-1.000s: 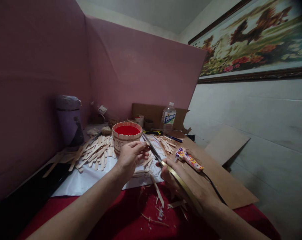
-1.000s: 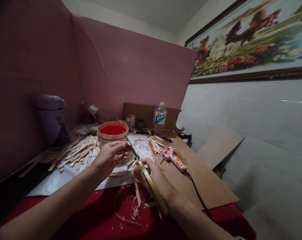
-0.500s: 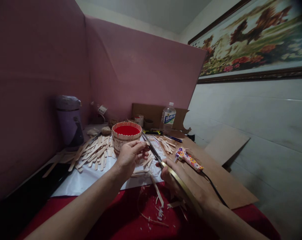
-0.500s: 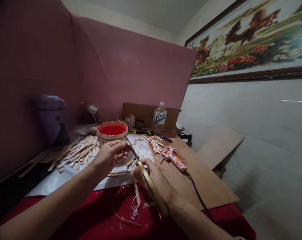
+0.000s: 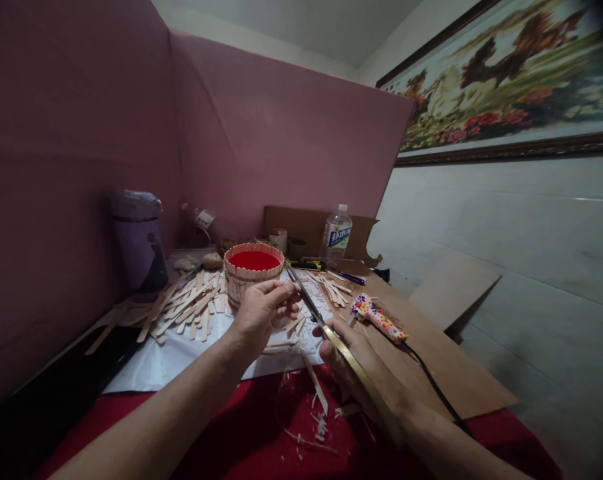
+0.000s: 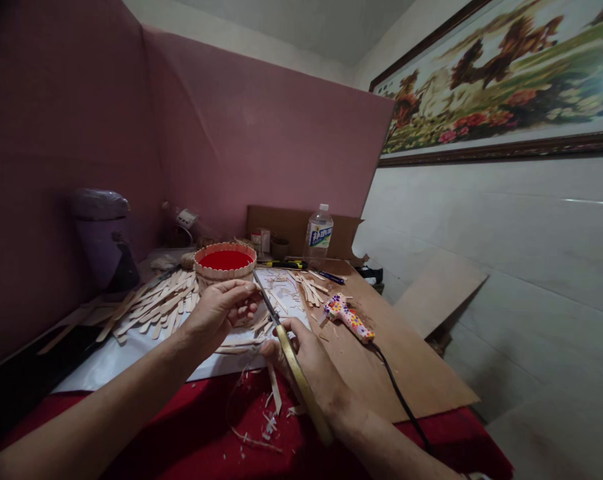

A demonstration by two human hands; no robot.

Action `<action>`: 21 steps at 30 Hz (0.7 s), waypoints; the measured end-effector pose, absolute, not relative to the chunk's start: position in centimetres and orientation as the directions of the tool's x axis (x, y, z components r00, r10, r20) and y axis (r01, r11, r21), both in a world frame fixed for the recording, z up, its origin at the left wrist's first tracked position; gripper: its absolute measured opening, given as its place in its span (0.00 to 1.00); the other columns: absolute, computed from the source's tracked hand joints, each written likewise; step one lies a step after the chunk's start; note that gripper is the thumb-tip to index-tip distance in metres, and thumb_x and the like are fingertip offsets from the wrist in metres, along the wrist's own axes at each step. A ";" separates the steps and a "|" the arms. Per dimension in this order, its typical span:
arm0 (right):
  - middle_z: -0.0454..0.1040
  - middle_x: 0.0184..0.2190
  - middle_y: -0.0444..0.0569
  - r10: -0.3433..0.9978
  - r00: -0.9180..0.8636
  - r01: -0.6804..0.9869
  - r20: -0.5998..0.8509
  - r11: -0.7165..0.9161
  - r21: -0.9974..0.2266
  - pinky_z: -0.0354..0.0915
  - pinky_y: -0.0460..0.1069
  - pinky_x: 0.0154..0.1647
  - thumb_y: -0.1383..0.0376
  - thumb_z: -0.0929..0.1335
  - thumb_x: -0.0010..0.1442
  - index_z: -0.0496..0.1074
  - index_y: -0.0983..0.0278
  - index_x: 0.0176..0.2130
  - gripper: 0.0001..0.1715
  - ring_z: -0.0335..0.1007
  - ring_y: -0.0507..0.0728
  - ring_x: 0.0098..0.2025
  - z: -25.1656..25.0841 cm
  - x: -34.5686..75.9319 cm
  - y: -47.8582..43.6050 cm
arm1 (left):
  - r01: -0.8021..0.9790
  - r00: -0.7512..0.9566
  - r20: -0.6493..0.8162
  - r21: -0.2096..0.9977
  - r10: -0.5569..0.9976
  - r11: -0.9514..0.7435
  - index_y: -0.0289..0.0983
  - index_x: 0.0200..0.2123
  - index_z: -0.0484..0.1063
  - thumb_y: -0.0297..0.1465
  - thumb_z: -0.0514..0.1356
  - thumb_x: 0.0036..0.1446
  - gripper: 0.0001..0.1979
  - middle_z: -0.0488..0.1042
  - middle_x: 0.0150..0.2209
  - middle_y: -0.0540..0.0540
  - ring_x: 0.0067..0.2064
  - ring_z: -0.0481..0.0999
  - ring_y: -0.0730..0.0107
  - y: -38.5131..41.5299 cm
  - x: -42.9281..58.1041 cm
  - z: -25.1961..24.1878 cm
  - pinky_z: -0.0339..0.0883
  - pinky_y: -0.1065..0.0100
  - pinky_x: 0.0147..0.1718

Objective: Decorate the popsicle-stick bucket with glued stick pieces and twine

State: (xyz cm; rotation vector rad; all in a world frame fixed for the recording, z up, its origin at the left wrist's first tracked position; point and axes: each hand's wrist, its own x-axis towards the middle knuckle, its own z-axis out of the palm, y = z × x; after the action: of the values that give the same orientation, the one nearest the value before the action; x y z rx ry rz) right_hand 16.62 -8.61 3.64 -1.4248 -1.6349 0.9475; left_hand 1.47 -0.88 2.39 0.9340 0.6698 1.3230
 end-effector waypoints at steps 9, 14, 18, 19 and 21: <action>0.66 0.19 0.40 0.990 -0.139 0.354 0.003 0.052 -0.934 0.61 0.45 0.21 0.52 0.68 0.51 0.68 0.60 0.38 0.18 0.59 0.51 0.19 2.8 16.5 -8.3 | -0.492 0.148 0.096 0.870 0.984 -0.010 0.29 0.23 0.72 0.29 0.68 0.38 0.10 0.74 0.22 0.46 0.19 0.70 0.78 -0.9 1.5 2.6 0.63 0.75 0.18; 0.65 0.18 0.39 0.990 -0.142 0.338 -0.024 0.026 -0.941 0.60 0.44 0.20 0.53 0.69 0.50 0.68 0.63 0.37 0.18 0.57 0.49 0.17 2.5 16.5 -8.1 | -0.472 0.153 0.094 0.882 0.984 -0.011 0.29 0.24 0.72 0.30 0.68 0.39 0.10 0.74 0.22 0.45 0.20 0.70 0.77 -0.8 1.4 2.4 0.64 0.75 0.18; 0.69 0.21 0.41 0.992 -0.125 0.350 -0.013 0.032 -0.936 0.62 0.45 0.21 0.53 0.69 0.49 0.69 0.62 0.37 0.19 0.62 0.50 0.19 2.5 16.7 -8.3 | -0.448 0.166 0.090 0.894 0.982 -0.006 0.29 0.24 0.72 0.30 0.68 0.39 0.10 0.74 0.22 0.45 0.20 0.70 0.77 -0.7 1.2 2.4 0.64 0.75 0.18; 0.70 0.21 0.42 0.992 -0.122 0.359 -0.009 0.036 -0.933 0.62 0.45 0.21 0.53 0.70 0.48 0.70 0.62 0.37 0.19 0.63 0.51 0.20 2.5 16.7 -8.3 | -0.444 0.170 0.092 0.896 0.981 -0.007 0.29 0.24 0.72 0.30 0.68 0.39 0.10 0.74 0.22 0.45 0.19 0.69 0.77 -0.6 1.2 2.4 0.63 0.75 0.18; 0.70 0.22 0.43 0.994 -0.113 0.379 -0.001 0.042 -0.925 0.62 0.45 0.21 0.52 0.70 0.48 0.70 0.62 0.37 0.20 0.64 0.52 0.21 2.3 17.0 -8.3 | -0.435 0.180 0.092 0.900 0.979 -0.005 0.29 0.24 0.73 0.30 0.68 0.39 0.10 0.74 0.22 0.45 0.19 0.69 0.77 -0.6 1.1 2.4 0.63 0.75 0.17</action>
State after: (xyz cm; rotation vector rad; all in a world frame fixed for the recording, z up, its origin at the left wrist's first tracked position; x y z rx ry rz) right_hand 17.00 -8.28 2.35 -1.4203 -1.5895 1.0651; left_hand 1.12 -0.57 2.40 0.9968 0.7144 1.2788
